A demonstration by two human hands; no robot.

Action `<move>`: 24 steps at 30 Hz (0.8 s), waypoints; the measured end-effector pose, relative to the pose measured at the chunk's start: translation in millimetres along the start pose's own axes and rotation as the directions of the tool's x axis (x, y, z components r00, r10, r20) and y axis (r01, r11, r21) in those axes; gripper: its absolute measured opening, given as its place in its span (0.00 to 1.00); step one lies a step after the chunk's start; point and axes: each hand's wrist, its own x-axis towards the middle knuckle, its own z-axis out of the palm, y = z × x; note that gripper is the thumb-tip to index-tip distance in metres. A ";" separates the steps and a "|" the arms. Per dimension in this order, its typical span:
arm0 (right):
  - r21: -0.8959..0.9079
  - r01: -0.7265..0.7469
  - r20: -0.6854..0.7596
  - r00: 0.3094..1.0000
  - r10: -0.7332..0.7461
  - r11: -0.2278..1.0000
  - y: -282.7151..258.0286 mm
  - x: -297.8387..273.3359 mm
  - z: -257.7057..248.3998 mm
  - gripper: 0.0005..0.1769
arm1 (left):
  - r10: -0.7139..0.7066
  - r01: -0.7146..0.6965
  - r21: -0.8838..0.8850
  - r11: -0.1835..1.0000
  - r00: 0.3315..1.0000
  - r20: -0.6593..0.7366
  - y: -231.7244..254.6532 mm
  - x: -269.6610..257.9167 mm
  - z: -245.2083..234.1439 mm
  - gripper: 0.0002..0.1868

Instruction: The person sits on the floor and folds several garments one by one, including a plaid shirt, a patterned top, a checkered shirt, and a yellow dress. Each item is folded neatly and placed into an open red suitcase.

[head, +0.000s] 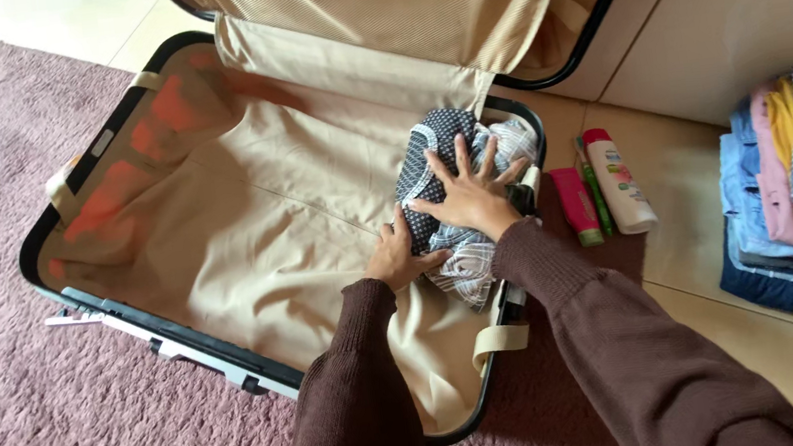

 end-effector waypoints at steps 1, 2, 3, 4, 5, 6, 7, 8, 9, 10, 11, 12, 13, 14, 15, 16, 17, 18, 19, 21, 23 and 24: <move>-0.009 0.008 0.000 1.000 -0.008 1.000 1.4 -1.1 1.2 0.57 | -0.016 0.016 -0.008 1.000 1.000 0.015 -0.3 0.0 0.6 0.78; -0.004 0.016 -0.033 0.999 -0.016 1.000 1.7 -1.4 3.7 0.57 | -0.031 0.032 -0.015 0.999 0.999 0.030 -1.3 -0.2 1.4 0.78; 0.005 0.022 -0.065 0.998 -0.022 1.000 1.0 -0.8 7.5 0.57 | -0.027 0.027 -0.020 0.999 0.999 0.023 -3.5 1.0 1.4 0.78; 0.014 0.028 -0.097 0.995 -0.027 1.000 1.1 0.3 10.8 0.57 | -0.023 0.023 -0.025 0.999 1.000 0.017 -5.4 2.8 1.9 0.78; 0.019 0.032 -0.102 0.994 -0.030 0.999 1.3 1.3 12.7 0.56 | -0.017 0.017 -0.029 0.999 1.000 0.006 -7.2 3.9 2.7 0.77; 0.024 0.036 -0.108 0.994 -0.033 0.999 2.3 1.2 14.8 0.56 | -0.022 0.022 -0.040 0.999 1.000 0.007 -8.5 4.0 5.2 0.77; 0.029 0.044 -0.116 0.992 -0.040 0.999 2.3 2.0 15.8 0.56 | -0.028 0.028 -0.049 0.998 1.000 0.004 -10.6 5.6 6.7 0.77; 0.031 0.046 -0.100 0.994 -0.043 0.998 3.0 3.0 15.7 0.56 | -0.035 0.035 -0.058 0.998 0.999 0.002 -12.8 7.2 8.5 0.77; 0.037 0.045 -0.082 0.996 -0.042 0.998 3.7 3.4 15.5 0.56 | -0.049 0.049 -0.039 0.998 0.999 0.000 -15.4 7.7 10.4 0.76; 0.044 0.043 -0.065 0.997 -0.040 0.998 4.6 2.6 15.2 0.56 | -0.064 0.064 -0.019 0.998 0.998 -0.002 -17.2 7.2 13.2 0.76; 0.028 0.041 -0.035 0.999 -0.040 0.999 6.1 0.5 15.0 0.54 | -0.069 0.069 0.007 0.998 0.998 -0.005 -17.4 9.9 12.8 0.75; 0.012 0.039 -0.005 0.999 -0.039 0.999 6.5 -5.5 17.6 0.53 | -0.113 0.113 0.032 0.993 0.994 0.008 -17.5 10.6 12.3 0.75; -0.004 0.030 0.019 0.999 -0.030 1.000 8.5 -12.8 19.9 0.52 | -0.147 0.146 0.057 0.988 0.989 0.018 -15.0 13.1 11.9 0.75; -0.089 0.071 -0.029 0.997 -0.074 0.993 7.1 -25.1 27.5 0.49 | -0.182 0.179 0.082 0.980 0.983 0.026 -12.1 14.9 11.4 0.74; -0.174 0.099 -0.070 0.991 -0.113 0.980 7.0 -37.8 36.0 0.46 | -0.218 0.213 0.132 0.968 0.975 0.029 -9.4 16.1 11.5 0.73; -0.209 0.111 0.033 0.994 -0.107 0.972 3.2 -44.2 39.1 0.43 | -0.254 0.245 0.182 0.952 0.967 0.027 -6.3 18.5 11.1 0.71; -0.242 0.129 0.140 0.985 -0.096 0.962 1.7 -51.7 42.0 0.40 | -0.268 0.267 0.213 0.940 0.963 -0.026 -3.9 18.9 12.4 0.67; -0.190 0.158 0.125 0.983 -0.135 0.969 6.6 -60.5 44.0 0.40 | -0.277 0.289 0.242 0.926 0.957 -0.080 0.0 19.8 16.6 0.64; -0.137 0.195 0.110 0.977 -0.181 0.971 10.9 -70.4 45.9 0.40 | -0.217 0.270 0.329 0.905 0.958 -0.189 5.1 17.5 26.8 0.58; -0.130 0.297 0.088 0.954 -0.287 0.946 29.3 -91.5 44.4 0.36 | -0.062 0.264 0.489 0.831 0.919 -0.389 16.5 9.8 46.7 0.48; -0.228 0.412 0.085 0.911 -0.404 0.882 59.5 -122.0 46.5 0.31 | 0.131 0.238 0.612 0.755 0.859 -0.495 37.1 1.0 67.8 0.33; -0.161 0.423 -0.047 0.899 -0.435 0.892 74.3 -135.3 46.6 0.29 | 0.231 0.233 0.664 0.710 0.814 -0.532 49.6 -5.3 75.9 0.27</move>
